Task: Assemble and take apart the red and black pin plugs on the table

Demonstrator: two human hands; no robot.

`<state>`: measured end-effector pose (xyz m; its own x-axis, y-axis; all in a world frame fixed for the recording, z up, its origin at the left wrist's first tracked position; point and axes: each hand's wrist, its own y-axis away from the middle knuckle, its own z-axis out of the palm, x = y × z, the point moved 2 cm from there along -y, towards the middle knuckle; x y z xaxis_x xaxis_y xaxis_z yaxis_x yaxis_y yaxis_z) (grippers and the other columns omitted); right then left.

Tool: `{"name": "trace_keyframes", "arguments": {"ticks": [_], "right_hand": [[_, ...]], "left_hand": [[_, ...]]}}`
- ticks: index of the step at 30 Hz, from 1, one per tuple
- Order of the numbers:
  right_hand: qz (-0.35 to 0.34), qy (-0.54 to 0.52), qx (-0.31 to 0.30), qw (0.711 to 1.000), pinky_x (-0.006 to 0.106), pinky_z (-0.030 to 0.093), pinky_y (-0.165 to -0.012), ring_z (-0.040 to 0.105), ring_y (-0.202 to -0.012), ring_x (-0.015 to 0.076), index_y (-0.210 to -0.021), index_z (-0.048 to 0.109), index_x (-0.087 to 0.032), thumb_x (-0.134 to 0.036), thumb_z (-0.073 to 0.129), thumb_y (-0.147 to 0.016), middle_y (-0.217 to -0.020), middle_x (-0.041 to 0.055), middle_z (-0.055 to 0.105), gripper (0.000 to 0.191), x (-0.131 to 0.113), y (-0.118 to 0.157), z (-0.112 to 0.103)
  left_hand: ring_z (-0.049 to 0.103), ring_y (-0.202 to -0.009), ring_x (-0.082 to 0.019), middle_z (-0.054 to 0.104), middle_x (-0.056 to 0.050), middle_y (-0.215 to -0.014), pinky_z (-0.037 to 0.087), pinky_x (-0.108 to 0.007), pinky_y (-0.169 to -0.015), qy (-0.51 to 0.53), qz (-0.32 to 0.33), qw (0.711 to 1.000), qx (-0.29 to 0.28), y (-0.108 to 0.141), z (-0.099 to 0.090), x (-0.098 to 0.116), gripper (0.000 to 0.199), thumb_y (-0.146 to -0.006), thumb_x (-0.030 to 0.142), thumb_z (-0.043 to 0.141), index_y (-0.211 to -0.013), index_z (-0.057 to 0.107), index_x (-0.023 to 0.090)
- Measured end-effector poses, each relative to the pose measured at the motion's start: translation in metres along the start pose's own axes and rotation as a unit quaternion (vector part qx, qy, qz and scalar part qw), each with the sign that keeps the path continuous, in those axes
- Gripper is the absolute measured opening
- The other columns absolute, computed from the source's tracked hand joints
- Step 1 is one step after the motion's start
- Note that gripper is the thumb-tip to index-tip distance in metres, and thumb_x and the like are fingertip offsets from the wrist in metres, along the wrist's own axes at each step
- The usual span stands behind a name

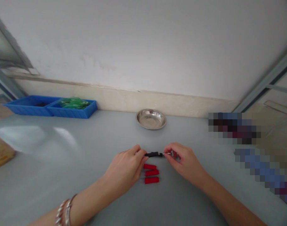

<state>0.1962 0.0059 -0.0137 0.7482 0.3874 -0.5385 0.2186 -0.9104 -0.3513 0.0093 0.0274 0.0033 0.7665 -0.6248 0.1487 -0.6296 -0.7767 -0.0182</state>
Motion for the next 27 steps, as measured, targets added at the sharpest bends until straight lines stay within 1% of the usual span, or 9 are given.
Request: {"name": "trace_keyframes", "arguments": {"ticks": [4,8,10,13,16,19,24,27], "right_hand": [[0.02,0.02,-0.005,1.0,0.025,0.04,-0.061,0.052,-0.064,0.0137,-0.078,0.058,-0.018,-0.016,0.049,-0.082,-0.073,0.002,0.061,0.01,0.0001,-0.0006,-0.0013],[0.061,0.024,-0.009,0.998,0.024,0.038,-0.055,0.05,-0.056,0.0127,-0.073,0.056,-0.019,-0.018,0.049,-0.081,-0.064,0.0006,0.059,0.01,0.0027,-0.0012,-0.0019],[0.076,0.027,-0.024,0.996,0.023,0.035,-0.052,0.049,-0.053,0.0122,-0.07,0.054,-0.019,-0.016,0.049,-0.079,-0.06,-0.0003,0.057,0.011,0.0037,-0.001,-0.0016],[0.085,0.051,-0.061,0.993,0.023,0.034,-0.052,0.05,-0.053,0.0124,-0.068,0.051,-0.019,-0.012,0.048,-0.077,-0.058,-0.0007,0.055,0.012,0.0032,-0.0003,-0.0009],[0.098,0.087,-0.087,0.987,0.024,0.033,-0.055,0.051,-0.056,0.0132,-0.073,0.051,-0.018,-0.011,0.046,-0.077,-0.06,-0.0004,0.055,0.01,0.0013,0.0005,-0.0011],[0.111,0.12,-0.094,0.982,0.024,0.031,-0.055,0.051,-0.057,0.0143,-0.082,0.05,-0.018,-0.012,0.045,-0.08,-0.061,-0.0002,0.056,0.008,0.0003,0.0009,-0.0016],[0.118,0.181,-0.11,0.97,0.025,0.027,-0.053,0.054,-0.058,0.0169,-0.088,0.051,-0.018,-0.014,0.043,-0.082,-0.062,0.0016,0.059,0.011,0.0011,0.0006,-0.0004],[0.12,0.198,-0.128,0.964,0.026,0.028,-0.053,0.058,-0.062,0.0193,-0.094,0.052,-0.017,-0.014,0.043,-0.084,-0.067,0.0037,0.063,0.014,0.0,0.0001,0.0007]], "left_hand": [[0.061,-0.071,-0.019,0.057,-0.006,-0.09,0.047,-0.029,-0.061,-0.033,-0.008,0.999,-0.006,0.0,-0.0008,0.0003,0.026,-0.093,0.02,0.03,-0.097,0.055,0.017],[0.06,-0.071,-0.018,0.055,-0.006,-0.091,0.048,-0.029,-0.062,-0.066,-0.008,0.998,-0.012,-0.0002,-0.0018,0.0004,0.023,-0.092,0.019,0.033,-0.095,0.056,0.017],[0.06,-0.071,-0.018,0.055,-0.007,-0.091,0.049,-0.029,-0.062,-0.078,-0.005,0.997,-0.013,-0.0004,-0.0017,0.0001,0.022,-0.091,0.018,0.035,-0.094,0.056,0.016],[0.06,-0.07,-0.018,0.055,-0.007,-0.091,0.049,-0.03,-0.062,-0.088,-0.007,0.996,-0.014,-0.0005,-0.0005,-0.0005,0.02,-0.091,0.017,0.037,-0.092,0.057,0.016],[0.06,-0.071,-0.018,0.055,-0.007,-0.093,0.05,-0.03,-0.063,-0.088,-0.004,0.996,-0.012,-0.0003,0.0009,-0.0008,0.019,-0.09,0.016,0.038,-0.092,0.057,0.016],[0.06,-0.07,-0.019,0.055,-0.007,-0.093,0.05,-0.032,-0.063,-0.087,0.0,0.996,-0.011,0.0001,0.0013,-0.0008,0.019,-0.089,0.015,0.039,-0.091,0.058,0.016],[0.061,-0.069,-0.02,0.055,-0.009,-0.093,0.05,-0.033,-0.063,-0.083,0.004,0.996,-0.018,-0.0001,-0.0004,-0.0005,0.02,-0.089,0.014,0.038,-0.091,0.058,0.014],[0.061,-0.071,-0.02,0.055,-0.009,-0.093,0.05,-0.034,-0.064,-0.082,0.001,0.996,-0.025,-0.0003,-0.0007,-0.0001,0.019,-0.088,0.013,0.039,-0.092,0.058,0.014]]}}
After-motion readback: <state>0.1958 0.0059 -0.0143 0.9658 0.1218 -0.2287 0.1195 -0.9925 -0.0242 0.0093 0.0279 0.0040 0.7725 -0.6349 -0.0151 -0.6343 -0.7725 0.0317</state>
